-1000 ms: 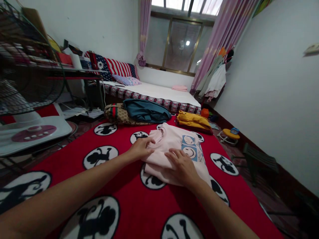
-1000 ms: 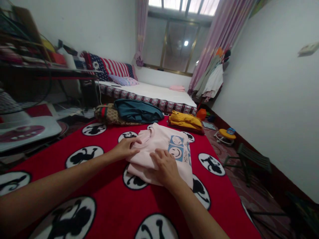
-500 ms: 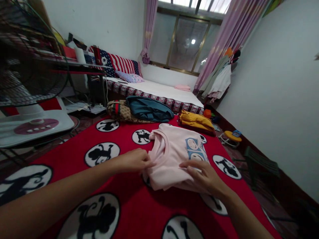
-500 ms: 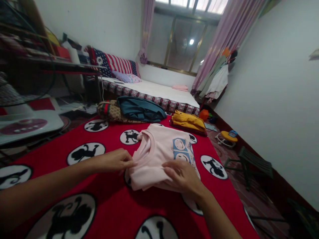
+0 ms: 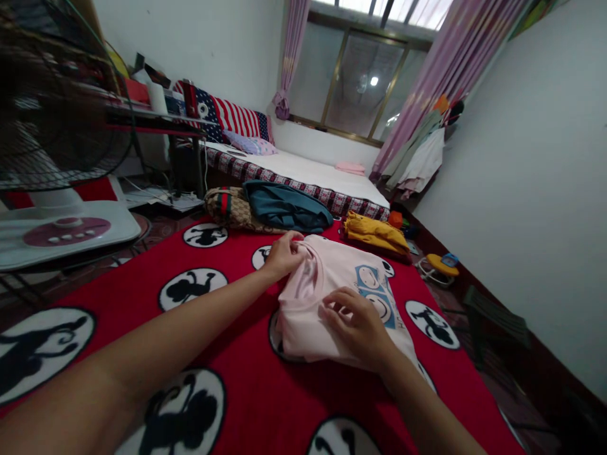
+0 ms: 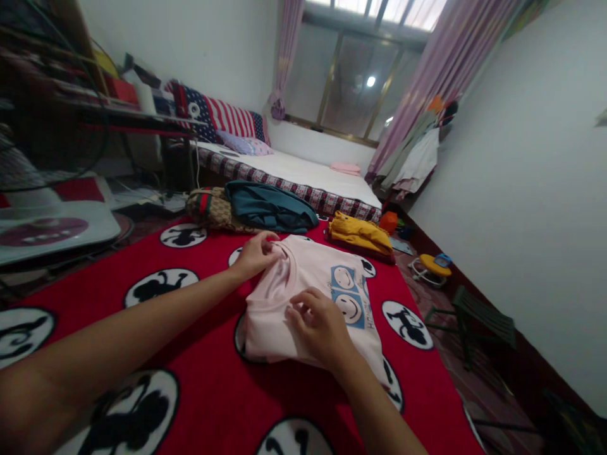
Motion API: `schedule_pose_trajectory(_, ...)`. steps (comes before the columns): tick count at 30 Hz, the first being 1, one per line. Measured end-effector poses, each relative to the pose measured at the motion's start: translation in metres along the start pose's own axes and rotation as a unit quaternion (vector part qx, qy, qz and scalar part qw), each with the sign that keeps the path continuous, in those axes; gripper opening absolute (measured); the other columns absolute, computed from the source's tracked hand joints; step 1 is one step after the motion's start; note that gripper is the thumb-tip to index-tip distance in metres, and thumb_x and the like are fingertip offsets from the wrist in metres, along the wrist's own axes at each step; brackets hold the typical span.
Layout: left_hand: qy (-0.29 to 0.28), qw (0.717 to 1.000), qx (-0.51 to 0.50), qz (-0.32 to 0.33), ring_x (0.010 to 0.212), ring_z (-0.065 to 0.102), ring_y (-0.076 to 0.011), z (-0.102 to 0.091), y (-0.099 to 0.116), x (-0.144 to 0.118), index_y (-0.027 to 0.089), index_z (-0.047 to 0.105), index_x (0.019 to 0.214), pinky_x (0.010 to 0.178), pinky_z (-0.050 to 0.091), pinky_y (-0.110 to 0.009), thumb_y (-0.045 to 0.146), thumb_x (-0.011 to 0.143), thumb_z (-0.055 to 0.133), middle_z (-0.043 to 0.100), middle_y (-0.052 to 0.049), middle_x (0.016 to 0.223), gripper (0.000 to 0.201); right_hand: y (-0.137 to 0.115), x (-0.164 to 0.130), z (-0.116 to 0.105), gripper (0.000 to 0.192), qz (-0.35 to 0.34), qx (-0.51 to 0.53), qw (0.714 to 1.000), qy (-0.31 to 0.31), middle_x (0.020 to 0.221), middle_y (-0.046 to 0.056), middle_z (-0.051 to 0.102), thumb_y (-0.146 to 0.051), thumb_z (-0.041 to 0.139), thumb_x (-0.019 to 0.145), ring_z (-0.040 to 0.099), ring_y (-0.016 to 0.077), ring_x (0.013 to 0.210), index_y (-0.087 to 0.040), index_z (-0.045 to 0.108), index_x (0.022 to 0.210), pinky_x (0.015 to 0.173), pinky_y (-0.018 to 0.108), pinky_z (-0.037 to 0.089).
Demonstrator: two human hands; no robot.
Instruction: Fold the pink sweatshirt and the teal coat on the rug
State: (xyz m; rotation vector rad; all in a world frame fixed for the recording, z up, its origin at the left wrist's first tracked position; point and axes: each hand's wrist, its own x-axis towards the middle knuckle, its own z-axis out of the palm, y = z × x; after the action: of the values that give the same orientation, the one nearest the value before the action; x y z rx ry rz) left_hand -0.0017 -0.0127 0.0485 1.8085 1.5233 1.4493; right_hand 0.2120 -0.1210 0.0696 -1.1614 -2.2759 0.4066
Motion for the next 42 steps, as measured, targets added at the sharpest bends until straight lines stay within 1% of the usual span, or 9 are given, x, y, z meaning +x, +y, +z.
schedule_pose_trajectory(3, 0.068, 0.995, 0.05, 0.06, 0.071, 0.064, -0.0144, -0.014, -0.007, 0.009, 0.017, 0.064, 0.102, 0.068, 0.048, -0.022, 0.015, 0.071, 0.061, 0.069, -0.001, 0.079, 0.031, 0.007, -0.001, -0.004, 0.014, -0.019, -0.038, 0.999, 0.022, 0.099, 0.005, 0.065, -0.028, 0.058, 0.088, 0.061, 0.0188, 0.091, -0.022, 0.068, 0.095, 0.082, 0.032, 0.046)
schedule_pose_trajectory(7, -0.043, 0.976, 0.213, 0.006, 0.074, 0.065, -0.02, -0.026, -0.024, 0.008, 0.019, 0.073, 0.086, 0.07, 0.05, -0.028, 0.015, 0.072, 0.06, 0.07, -0.004, 0.078, 0.019, 0.014, -0.005, 0.0, 0.015, -0.023, -0.068, 0.997, -0.026, 0.103, 0.006, 0.066, -0.024, 0.06, 0.086, 0.061, 0.0216, 0.097, -0.023, 0.07, 0.096, 0.087, 0.037, 0.046)
schedule_pose_trajectory(11, -0.002, 0.965, 0.256, 0.058, 0.097, 0.063, -0.0224, -0.018, -0.006, 0.004, 0.019, 0.074, 0.094, 0.088, 0.049, -0.032, 0.012, 0.077, 0.054, 0.068, -0.008, 0.1, 0.028, 0.014, 0.006, -0.005, 0.015, -0.028, -0.041, 0.999, 0.015, 0.108, 0.006, 0.067, -0.023, 0.06, 0.085, 0.063, 0.0197, 0.097, -0.023, 0.071, 0.096, 0.087, 0.034, 0.048)
schedule_pose_trajectory(16, -0.183, 0.936, 0.207, 0.22, 0.126, 0.05, -0.0203, 0.02, 0.022, 0.009, 0.021, 0.06, 0.128, 0.108, 0.037, -0.034, 0.032, 0.095, 0.042, 0.056, -0.008, 0.134, 0.039, 0.034, 0.046, -0.021, 0.031, -0.036, -0.12, 0.985, 0.116, 0.126, 0.011, 0.062, -0.026, 0.057, 0.087, 0.056, 0.0233, 0.117, -0.018, 0.065, 0.116, 0.102, 0.039, 0.041)
schedule_pose_trajectory(26, -0.285, 0.901, 0.314, 0.09, 0.147, 0.013, -0.0303, 0.05, -0.019, 0.017, 0.031, 0.021, 0.152, 0.115, 0.013, -0.056, 0.061, 0.094, 0.029, 0.013, -0.01, 0.161, 0.067, 0.108, 0.053, 0.011, 0.062, 0.195, -0.317, 0.927, -0.048, 0.158, 0.01, 0.024, -0.052, 0.033, 0.097, 0.021, 0.0309, 0.145, -0.022, 0.029, 0.151, 0.112, 0.063, 0.015)
schedule_pose_trajectory(30, -0.35, 0.883, 0.296, 0.101, 0.148, 0.0, -0.0296, 0.031, -0.021, 0.015, 0.025, 0.016, 0.154, 0.115, 0.009, -0.058, 0.059, 0.095, 0.029, 0.0, -0.013, 0.161, 0.069, 0.087, 0.043, -0.002, 0.055, 0.188, -0.17, 0.967, -0.034, 0.152, 0.014, 0.037, -0.046, 0.042, 0.095, 0.029, 0.03, 0.142, -0.018, 0.045, 0.143, 0.114, 0.057, 0.019)
schedule_pose_trajectory(34, -0.411, 0.864, 0.269, 0.114, 0.148, -0.004, -0.0282, 0.012, -0.026, 0.009, 0.021, 0.011, 0.154, 0.117, 0.006, -0.051, 0.057, 0.093, 0.035, -0.004, -0.015, 0.161, 0.075, 0.026, 0.008, -0.019, 0.051, -0.011, 0.081, 0.995, -0.061, 0.144, 0.008, 0.049, -0.045, 0.059, 0.087, 0.044, 0.0244, 0.133, -0.027, 0.054, 0.134, 0.11, 0.043, 0.037)
schedule_pose_trajectory(39, -0.428, 0.864, 0.248, 0.092, 0.148, -0.005, -0.0294, 0.005, -0.022, 0.009, 0.018, 0.013, 0.154, 0.117, 0.004, -0.049, 0.054, 0.091, 0.042, -0.002, -0.016, 0.161, 0.079, -0.034, -0.025, -0.005, 0.058, -0.162, -0.146, 0.956, -0.198, 0.151, 0.009, 0.04, -0.011, 0.06, 0.079, 0.03, 0.0296, 0.142, -0.026, 0.052, 0.135, 0.115, 0.055, 0.02)
schedule_pose_trajectory(42, -0.442, 0.873, 0.191, 0.078, 0.147, 0.006, -0.0322, -0.001, -0.02, 0.017, 0.015, 0.024, 0.152, 0.117, 0.012, -0.046, 0.059, 0.087, 0.045, 0.007, -0.016, 0.16, 0.081, -0.03, -0.02, 0.01, 0.038, -0.135, -0.164, 0.964, -0.16, 0.14, 0.01, 0.054, -0.014, 0.052, 0.087, 0.049, 0.0267, 0.129, -0.022, 0.062, 0.123, 0.104, 0.044, 0.04)
